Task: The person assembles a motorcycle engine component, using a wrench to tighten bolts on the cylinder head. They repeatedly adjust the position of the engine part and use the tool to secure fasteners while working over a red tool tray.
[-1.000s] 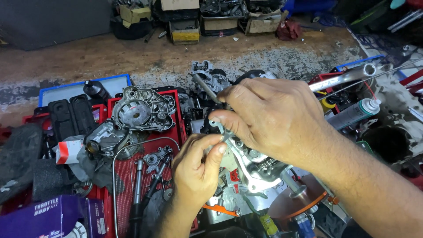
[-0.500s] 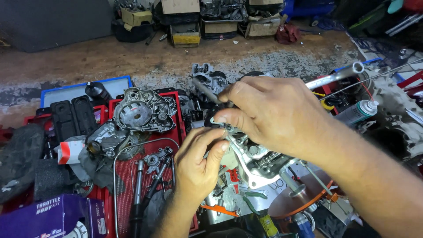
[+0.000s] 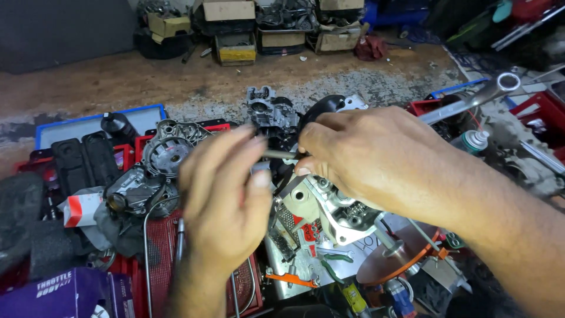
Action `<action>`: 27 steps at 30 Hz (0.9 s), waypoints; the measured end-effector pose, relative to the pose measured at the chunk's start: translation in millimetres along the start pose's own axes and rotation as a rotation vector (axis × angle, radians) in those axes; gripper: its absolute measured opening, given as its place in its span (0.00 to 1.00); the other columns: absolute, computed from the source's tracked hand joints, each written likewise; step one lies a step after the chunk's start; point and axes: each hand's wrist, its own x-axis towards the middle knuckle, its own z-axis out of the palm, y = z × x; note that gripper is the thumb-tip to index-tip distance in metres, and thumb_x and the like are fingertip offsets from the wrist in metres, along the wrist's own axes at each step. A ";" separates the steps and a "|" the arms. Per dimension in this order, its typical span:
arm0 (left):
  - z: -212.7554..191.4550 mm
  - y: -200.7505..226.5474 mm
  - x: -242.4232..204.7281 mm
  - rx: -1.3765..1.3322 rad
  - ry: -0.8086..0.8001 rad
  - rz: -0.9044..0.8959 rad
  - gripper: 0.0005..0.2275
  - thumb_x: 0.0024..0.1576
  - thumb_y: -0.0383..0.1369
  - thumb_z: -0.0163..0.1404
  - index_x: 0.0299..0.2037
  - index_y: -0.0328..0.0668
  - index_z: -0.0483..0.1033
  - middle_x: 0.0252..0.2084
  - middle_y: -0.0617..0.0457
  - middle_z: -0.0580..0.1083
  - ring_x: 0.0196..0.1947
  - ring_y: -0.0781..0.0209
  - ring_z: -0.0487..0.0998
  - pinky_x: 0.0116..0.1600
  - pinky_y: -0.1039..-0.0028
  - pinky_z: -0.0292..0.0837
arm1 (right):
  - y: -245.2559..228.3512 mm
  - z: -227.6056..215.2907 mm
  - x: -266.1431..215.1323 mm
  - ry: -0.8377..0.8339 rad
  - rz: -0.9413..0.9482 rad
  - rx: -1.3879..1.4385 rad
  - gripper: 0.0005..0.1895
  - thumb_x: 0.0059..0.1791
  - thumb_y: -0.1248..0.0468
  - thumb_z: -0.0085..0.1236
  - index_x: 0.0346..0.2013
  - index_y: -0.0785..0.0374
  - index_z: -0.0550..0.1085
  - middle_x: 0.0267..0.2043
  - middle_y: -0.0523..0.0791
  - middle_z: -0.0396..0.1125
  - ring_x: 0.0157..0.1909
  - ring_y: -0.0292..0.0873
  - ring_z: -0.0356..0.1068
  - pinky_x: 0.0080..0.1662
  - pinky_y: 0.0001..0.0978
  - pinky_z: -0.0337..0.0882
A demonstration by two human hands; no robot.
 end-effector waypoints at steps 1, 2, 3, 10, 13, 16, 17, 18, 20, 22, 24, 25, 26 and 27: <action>3.4 -5.4 4.8 -0.003 0.003 0.000 0.11 0.64 0.27 0.48 0.52 0.28 0.77 0.57 0.37 0.74 0.57 0.42 0.73 0.66 0.56 0.68 | -1.2 -1.4 0.5 -0.001 0.002 -0.004 0.18 0.58 0.45 0.54 0.35 0.54 0.69 0.26 0.40 0.66 0.23 0.50 0.71 0.21 0.51 0.70; 6.5 -10.7 9.9 -0.043 -0.145 0.062 0.12 0.63 0.25 0.50 0.54 0.29 0.75 0.54 0.40 0.77 0.55 0.45 0.77 0.65 0.55 0.66 | -2.6 -3.2 1.0 -0.044 0.024 -0.009 0.18 0.58 0.45 0.53 0.36 0.54 0.69 0.28 0.40 0.67 0.23 0.48 0.72 0.21 0.48 0.74; 9.2 -16.1 15.8 -0.079 -0.293 0.127 0.14 0.61 0.24 0.51 0.57 0.30 0.74 0.52 0.43 0.80 0.52 0.49 0.80 0.63 0.54 0.64 | -3.8 -5.2 1.7 -0.082 0.046 -0.014 0.17 0.58 0.45 0.51 0.38 0.54 0.68 0.30 0.40 0.68 0.23 0.45 0.74 0.22 0.44 0.79; 14.4 -27.0 13.1 -0.169 -0.387 0.129 0.11 0.60 0.23 0.55 0.53 0.29 0.77 0.38 0.47 0.79 0.35 0.56 0.77 0.44 0.63 0.76 | -1.9 -7.5 -6.0 -0.027 0.016 0.143 0.17 0.55 0.56 0.55 0.49 0.67 0.69 0.45 0.48 0.74 0.12 0.36 0.75 0.16 0.29 0.82; 5.3 -23.4 25.4 -0.177 -0.389 0.192 0.08 0.62 0.22 0.52 0.50 0.27 0.77 0.33 0.47 0.76 0.30 0.52 0.75 0.39 0.60 0.70 | -1.6 -10.8 -9.1 -0.096 0.088 0.132 0.17 0.53 0.63 0.53 0.56 0.62 0.67 0.47 0.47 0.72 0.29 0.54 0.80 0.28 0.49 0.82; -0.7 -24.5 31.8 -0.113 -0.458 0.203 0.08 0.63 0.24 0.49 0.49 0.34 0.79 0.33 0.52 0.76 0.30 0.53 0.73 0.37 0.62 0.63 | -5.5 -12.4 -15.0 0.014 0.062 0.149 0.17 0.50 0.70 0.47 0.54 0.63 0.71 0.44 0.48 0.74 0.27 0.56 0.80 0.26 0.51 0.79; -2.0 -25.2 34.2 -0.102 -0.471 0.205 0.08 0.61 0.23 0.49 0.48 0.37 0.79 0.36 0.54 0.77 0.33 0.53 0.74 0.40 0.62 0.62 | -8.1 -12.6 -17.4 0.002 0.069 0.039 0.12 0.51 0.70 0.50 0.49 0.59 0.70 0.35 0.44 0.71 0.25 0.51 0.75 0.23 0.47 0.76; -3.1 -25.9 36.6 -0.092 -0.483 0.208 0.09 0.60 0.22 0.49 0.47 0.41 0.78 0.39 0.55 0.79 0.37 0.53 0.76 0.43 0.62 0.61 | -10.5 -12.6 -19.7 -0.010 0.075 -0.071 0.08 0.52 0.69 0.53 0.45 0.55 0.69 0.25 0.40 0.67 0.23 0.45 0.71 0.19 0.44 0.73; -2.5 -25.1 37.2 -0.111 -0.479 0.208 0.10 0.60 0.22 0.47 0.49 0.40 0.78 0.43 0.54 0.80 0.40 0.52 0.77 0.45 0.61 0.62 | -13.1 -11.5 -24.2 0.054 0.013 -0.080 0.14 0.48 0.69 0.56 0.49 0.57 0.72 0.32 0.43 0.71 0.30 0.48 0.73 0.26 0.46 0.77; -2.4 -23.3 36.8 -0.132 -0.474 0.206 0.11 0.61 0.22 0.46 0.50 0.38 0.78 0.46 0.53 0.80 0.43 0.52 0.79 0.47 0.60 0.63 | -13.3 -9.3 -27.7 0.116 -0.049 -0.090 0.21 0.44 0.69 0.60 0.53 0.60 0.74 0.38 0.46 0.74 0.37 0.51 0.76 0.32 0.48 0.80; 0.1 -22.6 33.3 -0.009 -0.463 0.269 0.11 0.61 0.25 0.50 0.53 0.37 0.77 0.34 0.55 0.74 0.34 0.51 0.73 0.41 0.59 0.62 | -9.9 -1.8 -29.3 0.181 -0.111 -0.116 0.15 0.48 0.69 0.55 0.50 0.65 0.75 0.36 0.47 0.73 0.36 0.51 0.74 0.40 0.45 0.78; 0.2 -20.3 31.2 -0.013 -0.463 0.270 0.11 0.61 0.25 0.50 0.53 0.37 0.77 0.34 0.55 0.74 0.34 0.51 0.73 0.41 0.59 0.62 | -11.8 -2.8 -30.5 0.179 -0.107 -0.117 0.15 0.48 0.69 0.55 0.50 0.65 0.75 0.36 0.47 0.73 0.36 0.51 0.74 0.40 0.45 0.78; 0.2 -18.1 29.1 0.039 -0.474 0.278 0.12 0.60 0.27 0.53 0.53 0.36 0.78 0.32 0.54 0.75 0.32 0.55 0.74 0.42 0.60 0.66 | -13.8 -3.8 -31.6 0.202 -0.123 -0.120 0.14 0.49 0.69 0.54 0.49 0.67 0.75 0.36 0.48 0.72 0.36 0.51 0.73 0.43 0.44 0.77; 0.0 -16.7 26.4 0.094 -0.486 0.286 0.13 0.60 0.29 0.55 0.53 0.35 0.79 0.30 0.54 0.76 0.29 0.59 0.74 0.43 0.60 0.69 | -15.7 -3.6 -31.8 0.227 -0.142 -0.121 0.12 0.50 0.69 0.52 0.48 0.68 0.74 0.35 0.48 0.71 0.36 0.51 0.72 0.45 0.43 0.76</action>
